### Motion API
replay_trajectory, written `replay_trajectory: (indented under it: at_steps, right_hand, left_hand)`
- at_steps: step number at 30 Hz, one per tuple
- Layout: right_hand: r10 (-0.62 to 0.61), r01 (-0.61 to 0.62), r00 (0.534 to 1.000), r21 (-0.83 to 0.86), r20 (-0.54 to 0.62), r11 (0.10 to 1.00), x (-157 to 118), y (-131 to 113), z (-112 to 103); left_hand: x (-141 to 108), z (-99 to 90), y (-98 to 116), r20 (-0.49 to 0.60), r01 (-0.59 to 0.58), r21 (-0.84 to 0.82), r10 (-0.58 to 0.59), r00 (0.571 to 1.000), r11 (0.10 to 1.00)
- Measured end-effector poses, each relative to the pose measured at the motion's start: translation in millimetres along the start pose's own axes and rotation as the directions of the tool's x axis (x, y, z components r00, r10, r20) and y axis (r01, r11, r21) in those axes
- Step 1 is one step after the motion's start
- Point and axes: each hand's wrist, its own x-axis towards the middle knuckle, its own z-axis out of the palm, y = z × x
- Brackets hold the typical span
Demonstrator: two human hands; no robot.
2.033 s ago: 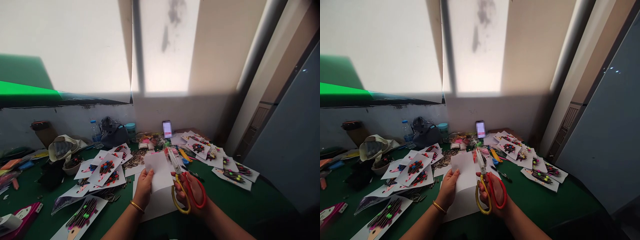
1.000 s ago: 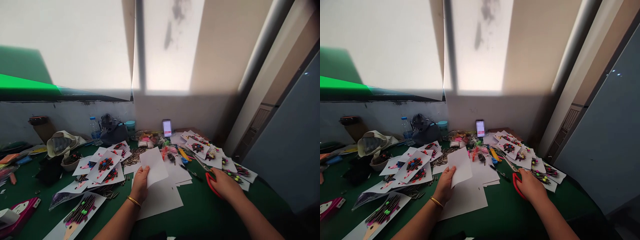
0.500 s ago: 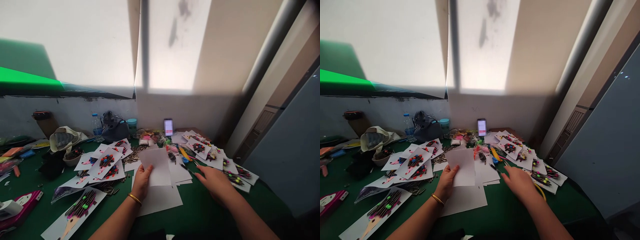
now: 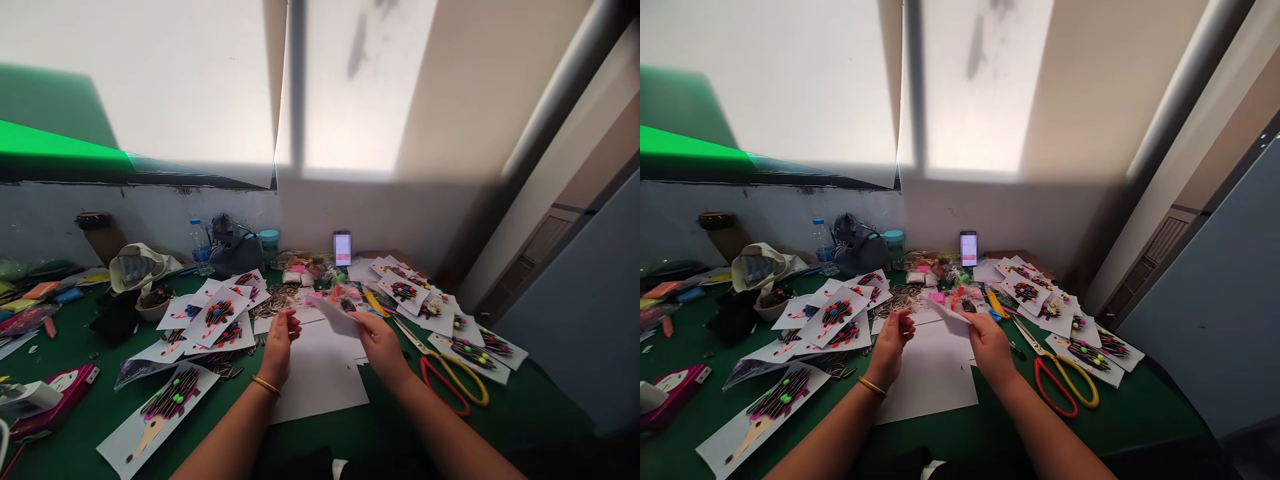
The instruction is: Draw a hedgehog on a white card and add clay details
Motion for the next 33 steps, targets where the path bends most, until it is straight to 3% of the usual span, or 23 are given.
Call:
replay_trajectory:
  at_steps: [3,5,7,10,14,15,17,19,21,23,30,33]
  right_hand:
    - [-0.224,0.265,0.961,-0.324,0.161,0.908,-18.0,9.5,1.9]
    - [-0.214,0.344,0.922,-0.435,0.321,0.832,-33.1,19.2,12.9]
    - [-0.161,0.349,0.912,-0.504,0.378,0.79,-44.4,28.3,24.0]
    - [-0.088,0.324,0.911,-0.568,0.403,0.756,-49.6,34.2,30.5]
    - [-0.034,0.3,0.913,-0.612,0.407,0.731,-46.4,29.6,26.4]
    - [-0.024,0.293,0.915,-0.622,0.402,0.726,-46.0,27.9,25.5]
    - [-0.008,0.271,0.923,-0.638,0.384,0.721,-45.9,25.3,24.6]
    - [0.0,0.252,0.932,-0.648,0.362,0.719,-46.4,23.8,24.3]
    - [0.002,0.239,0.938,-0.653,0.345,0.718,-46.9,23.3,23.9]
    - [-0.004,0.231,0.944,-0.653,0.33,0.722,-47.2,23.4,23.1]
    - [-0.01,0.23,0.945,-0.641,0.328,0.732,-47.2,28.8,22.9]
    - [-0.006,0.237,0.938,-0.629,0.347,0.741,-46.5,32.4,23.7]
  left_hand:
    - [15.0,-11.1,2.1,-0.133,-0.008,0.019,0.01,0.991,1.0]
    - [22.5,-17.2,2.8,-0.165,-0.006,0.061,0.016,0.986,0.998]
    - [26.8,-20.8,3.1,-0.155,0.004,0.129,0.016,0.988,0.992]
    - [27.3,-21.7,4.1,-0.043,0.014,0.272,-0.002,0.999,0.962]
    - [17.4,-19.3,5.9,0.227,-0.089,0.452,-0.018,0.974,0.888]
    - [13.4,-18.7,5.7,0.324,-0.16,0.509,-0.016,0.946,0.846]
    - [4.5,-16.8,3.8,0.584,-0.438,0.687,-0.082,0.807,0.58]
    - [-3.8,-14.0,0.6,0.665,-0.58,0.74,-0.237,0.709,0.341]
    - [-9.4,-11.2,-2.5,0.677,-0.64,0.735,-0.3,0.672,0.224]
    - [-11.6,-9.5,-4.8,0.676,-0.655,0.733,-0.308,0.669,0.186]
    - [-9.8,-9.0,-4.8,0.652,-0.617,0.758,-0.238,0.72,0.21]
    - [-9.6,-8.4,-1.0,0.644,-0.62,0.765,-0.218,0.733,0.174]
